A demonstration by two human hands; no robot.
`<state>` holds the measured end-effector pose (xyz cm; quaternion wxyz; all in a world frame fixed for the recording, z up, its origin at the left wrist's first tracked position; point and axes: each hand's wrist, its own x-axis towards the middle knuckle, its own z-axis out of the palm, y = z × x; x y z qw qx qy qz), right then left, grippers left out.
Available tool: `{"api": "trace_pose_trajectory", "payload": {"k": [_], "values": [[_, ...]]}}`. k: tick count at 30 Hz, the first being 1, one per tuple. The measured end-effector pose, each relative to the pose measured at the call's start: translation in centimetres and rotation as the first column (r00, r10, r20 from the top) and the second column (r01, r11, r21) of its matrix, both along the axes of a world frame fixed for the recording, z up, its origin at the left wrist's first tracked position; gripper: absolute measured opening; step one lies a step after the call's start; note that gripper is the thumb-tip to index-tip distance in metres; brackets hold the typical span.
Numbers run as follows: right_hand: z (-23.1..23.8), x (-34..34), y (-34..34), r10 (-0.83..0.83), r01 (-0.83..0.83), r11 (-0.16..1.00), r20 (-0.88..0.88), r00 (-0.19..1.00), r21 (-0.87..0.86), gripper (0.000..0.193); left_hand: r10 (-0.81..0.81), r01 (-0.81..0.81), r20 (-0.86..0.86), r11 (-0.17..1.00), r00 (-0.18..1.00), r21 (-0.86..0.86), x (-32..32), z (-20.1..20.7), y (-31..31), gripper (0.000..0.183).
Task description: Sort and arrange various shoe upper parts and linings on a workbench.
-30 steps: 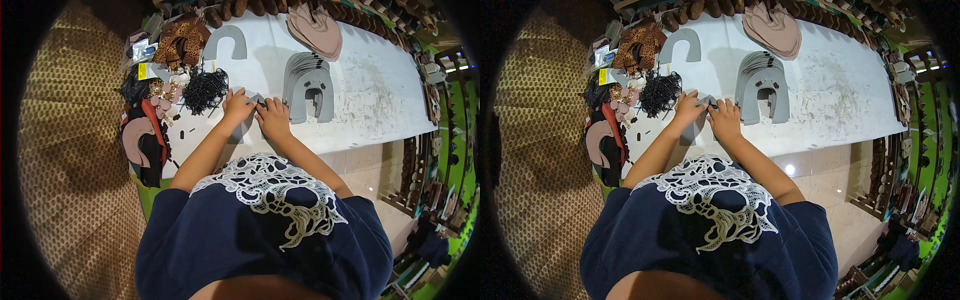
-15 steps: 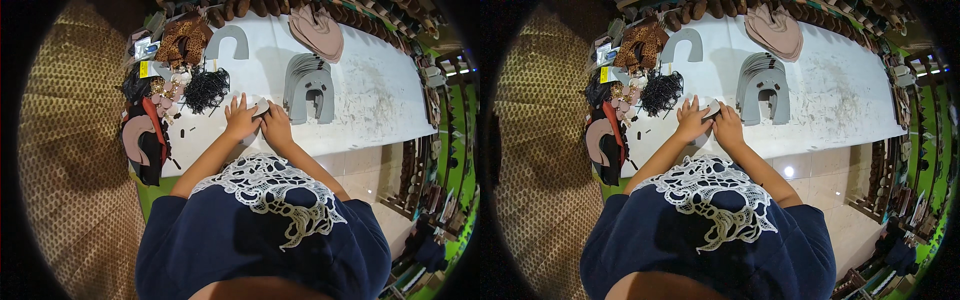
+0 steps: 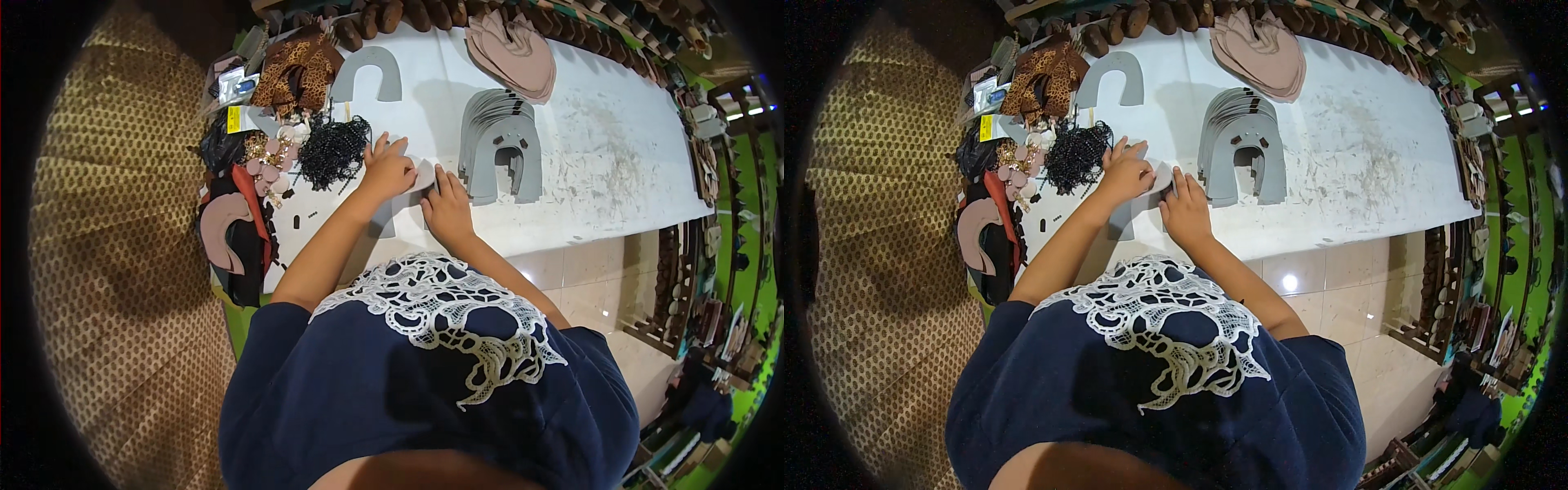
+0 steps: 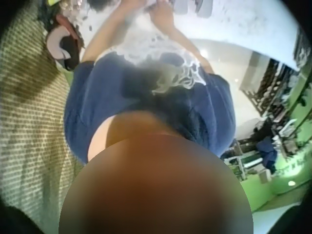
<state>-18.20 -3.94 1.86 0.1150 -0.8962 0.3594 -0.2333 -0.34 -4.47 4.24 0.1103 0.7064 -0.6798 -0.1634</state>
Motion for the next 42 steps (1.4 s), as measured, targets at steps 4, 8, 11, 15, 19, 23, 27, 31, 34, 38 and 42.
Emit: {"api": "trace_pose_trajectory", "payload": {"k": [4, 8, 11, 15, 19, 23, 27, 31, 34, 38, 42], "values": [[0.0, 0.0, -0.1, -0.023, 0.023, 1.000, -0.006, 1.000, -0.018, 0.029, 0.068, -0.072, -0.036, 0.988, 0.997, -0.134, -0.2, -1.4, 0.5, 0.011], [-0.3, -0.1, -0.1, -0.033, 0.033, 0.999, -0.023, 0.999, -0.015, 0.029, 0.091, -0.111, -0.099, 0.970, 0.991, -0.217, -0.4, -2.0, 0.8, 0.008], [-0.2, -0.1, 0.0, -0.049, 0.049, 0.999, -0.031, 0.998, 0.005, 0.034, 0.096, -0.113, -0.087, 0.969, 0.992, -0.218, -0.3, -1.9, 0.7, 0.008], [-0.1, -0.1, 0.0, -0.055, 0.057, 0.998, -0.064, 0.996, 0.025, 0.037, 0.118, -0.128, -0.065, 0.974, 0.991, -0.187, -0.3, -2.0, 0.7, 0.009], [0.1, 0.1, 0.1, -0.063, 0.065, 0.997, -0.047, 0.997, 0.037, 0.037, 0.134, -0.145, -0.075, 0.972, 0.988, -0.185, -0.3, -2.8, 0.7, 0.009], [0.2, 0.0, 0.1, -0.072, 0.075, 0.996, -0.067, 0.995, 0.045, 0.039, 0.143, -0.154, -0.071, 0.971, 0.987, -0.181, -0.7, -2.7, 0.8, 0.010], [0.2, 0.1, 0.1, -0.079, 0.080, 0.996, -0.037, 0.996, 0.031, 0.039, 0.134, -0.143, -0.057, 0.969, 0.989, -0.203, -0.7, -2.3, 1.0, 0.011], [-0.1, 0.0, -0.1, -0.074, 0.075, 0.996, -0.031, 0.997, 0.041, 0.039, 0.126, -0.134, -0.051, 0.974, 0.991, -0.181, -1.0, -1.5, 0.9, 0.011], [0.0, -0.1, -0.2, -0.072, 0.075, 0.994, -0.039, 0.997, 0.074, 0.038, 0.141, -0.144, -0.033, 0.978, 0.989, -0.151, -1.4, -1.0, 0.8, 0.010], [0.2, 0.0, -0.1, -0.063, 0.067, 0.993, -0.046, 0.997, 0.100, 0.038, 0.203, -0.201, -0.004, 0.967, 0.979, -0.159, -1.5, -1.8, 0.9, 0.010], [0.0, -0.2, -0.1, -0.072, 0.077, 0.991, -0.051, 0.996, 0.107, 0.040, 0.259, -0.259, -0.024, 0.954, 0.966, -0.150, -1.9, -1.8, 1.0, 0.012]]}}
